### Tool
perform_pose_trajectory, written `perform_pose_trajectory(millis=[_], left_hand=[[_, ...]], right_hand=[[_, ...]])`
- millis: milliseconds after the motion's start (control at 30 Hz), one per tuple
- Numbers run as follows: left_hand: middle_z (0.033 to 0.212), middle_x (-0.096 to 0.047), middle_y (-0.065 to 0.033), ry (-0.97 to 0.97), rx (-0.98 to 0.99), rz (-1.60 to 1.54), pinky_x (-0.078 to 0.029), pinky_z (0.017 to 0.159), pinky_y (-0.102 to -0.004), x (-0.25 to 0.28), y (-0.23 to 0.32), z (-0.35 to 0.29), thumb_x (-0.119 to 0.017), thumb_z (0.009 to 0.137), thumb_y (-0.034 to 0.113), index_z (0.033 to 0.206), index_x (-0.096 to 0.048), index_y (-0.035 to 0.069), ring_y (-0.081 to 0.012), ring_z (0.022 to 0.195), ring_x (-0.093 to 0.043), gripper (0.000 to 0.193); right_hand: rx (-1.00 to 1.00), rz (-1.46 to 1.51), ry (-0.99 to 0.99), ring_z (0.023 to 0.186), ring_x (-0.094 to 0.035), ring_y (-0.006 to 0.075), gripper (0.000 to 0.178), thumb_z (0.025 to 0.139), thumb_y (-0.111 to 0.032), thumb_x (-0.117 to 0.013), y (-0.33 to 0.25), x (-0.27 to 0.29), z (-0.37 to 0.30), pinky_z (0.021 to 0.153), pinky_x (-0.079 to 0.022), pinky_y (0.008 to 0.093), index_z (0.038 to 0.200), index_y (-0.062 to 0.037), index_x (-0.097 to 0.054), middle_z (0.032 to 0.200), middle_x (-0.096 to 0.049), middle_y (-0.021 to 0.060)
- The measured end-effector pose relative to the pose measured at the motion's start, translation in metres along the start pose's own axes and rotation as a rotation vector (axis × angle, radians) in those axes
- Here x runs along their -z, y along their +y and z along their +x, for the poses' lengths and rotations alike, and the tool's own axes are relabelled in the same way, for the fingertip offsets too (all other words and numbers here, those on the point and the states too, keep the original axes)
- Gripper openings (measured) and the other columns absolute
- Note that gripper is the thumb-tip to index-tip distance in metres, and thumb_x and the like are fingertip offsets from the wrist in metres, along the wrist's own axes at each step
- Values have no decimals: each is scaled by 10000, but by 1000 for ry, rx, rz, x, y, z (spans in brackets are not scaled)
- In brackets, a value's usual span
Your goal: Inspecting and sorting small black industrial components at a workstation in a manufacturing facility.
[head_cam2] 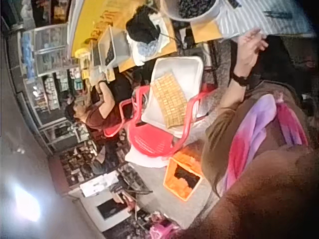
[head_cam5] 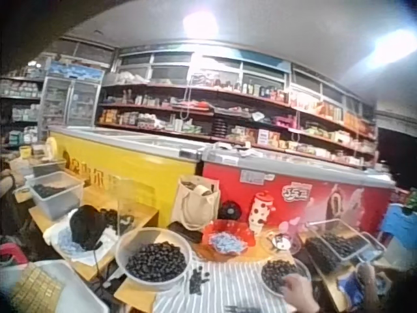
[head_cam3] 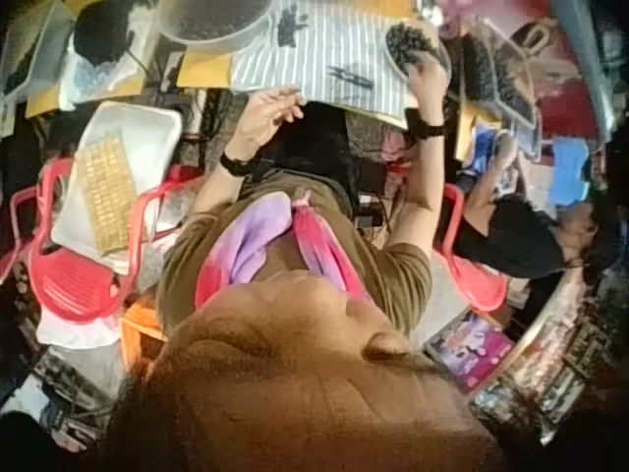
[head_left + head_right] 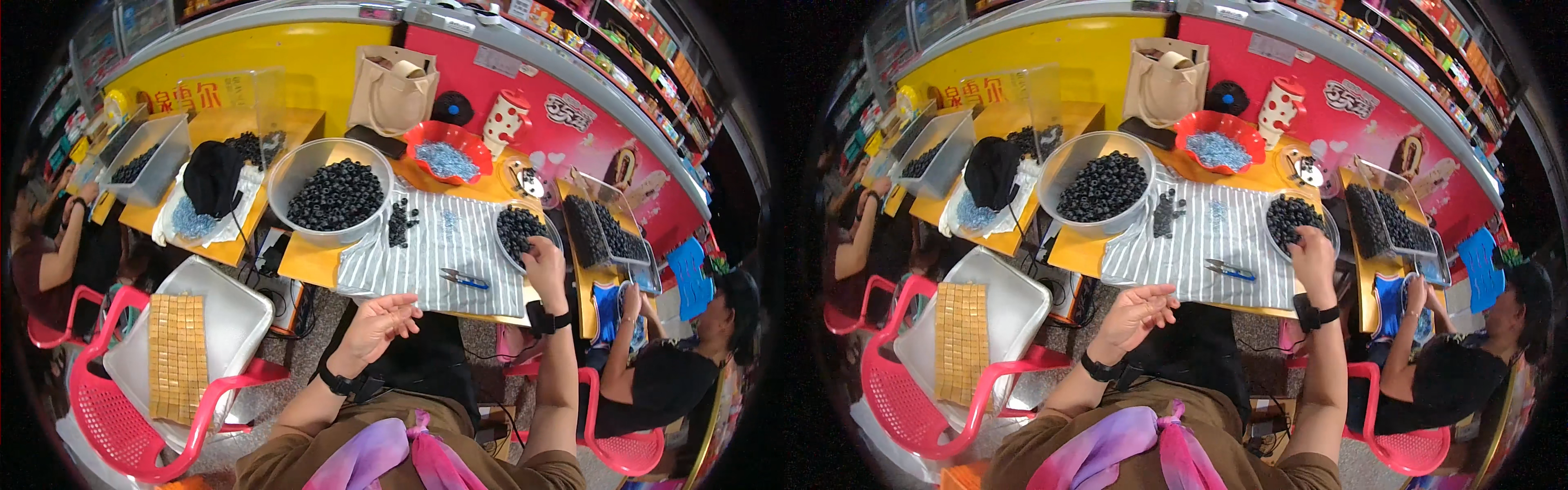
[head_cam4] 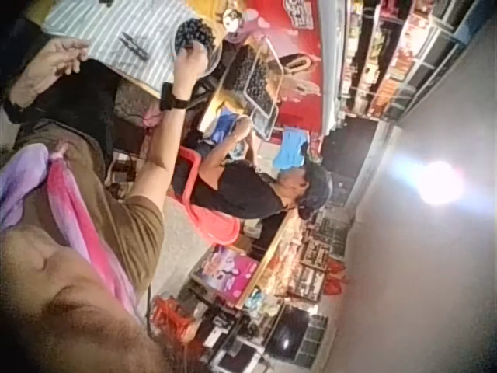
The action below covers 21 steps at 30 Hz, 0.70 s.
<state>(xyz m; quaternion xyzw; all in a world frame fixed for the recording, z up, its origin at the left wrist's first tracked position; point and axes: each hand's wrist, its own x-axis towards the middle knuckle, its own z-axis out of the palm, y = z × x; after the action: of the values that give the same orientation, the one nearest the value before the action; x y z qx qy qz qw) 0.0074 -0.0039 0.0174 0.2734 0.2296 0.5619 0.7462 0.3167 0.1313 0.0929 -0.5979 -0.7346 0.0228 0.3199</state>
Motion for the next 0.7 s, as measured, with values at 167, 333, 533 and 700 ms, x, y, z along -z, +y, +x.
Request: perform_pose_trajectory(millis=[167,333,533,700], left_hand=[[975,-656,-130,28,50,-11,-492,613,-204,5,-3,2,-604,891,65,1180,-555,-60,-153,746,-647,318],[970,-657,-116,128,61,9,-470,599,-196,11,8,0,-593,901,78,1166,-563,-65,-132,729,-637,303],[968,-657,-118,137,-16,-59,-473,603,-193,17,12,-5,-575,909,74,1159,-574,-55,-129,734,-640,281],[968,-656,-109,109,11,-53,-470,598,-199,16,9,-2,-569,916,83,1161,-574,-43,-123,727,-634,276]], right_hand=[[-59,625,-187,742,-624,130,210,760,27,-671,-34,-16,-3,655,-487,249,966,40,-632,811,-640,75],[433,798,-239,686,-606,155,111,738,32,-670,-194,52,-15,600,-465,227,842,52,-638,769,-628,101],[332,1163,-10,553,-531,117,167,809,-188,-664,-271,102,-53,453,-358,252,820,-37,-593,669,-527,42],[480,1135,113,577,-536,130,135,816,-159,-647,-265,114,-52,491,-380,262,838,-36,-597,702,-544,38]])
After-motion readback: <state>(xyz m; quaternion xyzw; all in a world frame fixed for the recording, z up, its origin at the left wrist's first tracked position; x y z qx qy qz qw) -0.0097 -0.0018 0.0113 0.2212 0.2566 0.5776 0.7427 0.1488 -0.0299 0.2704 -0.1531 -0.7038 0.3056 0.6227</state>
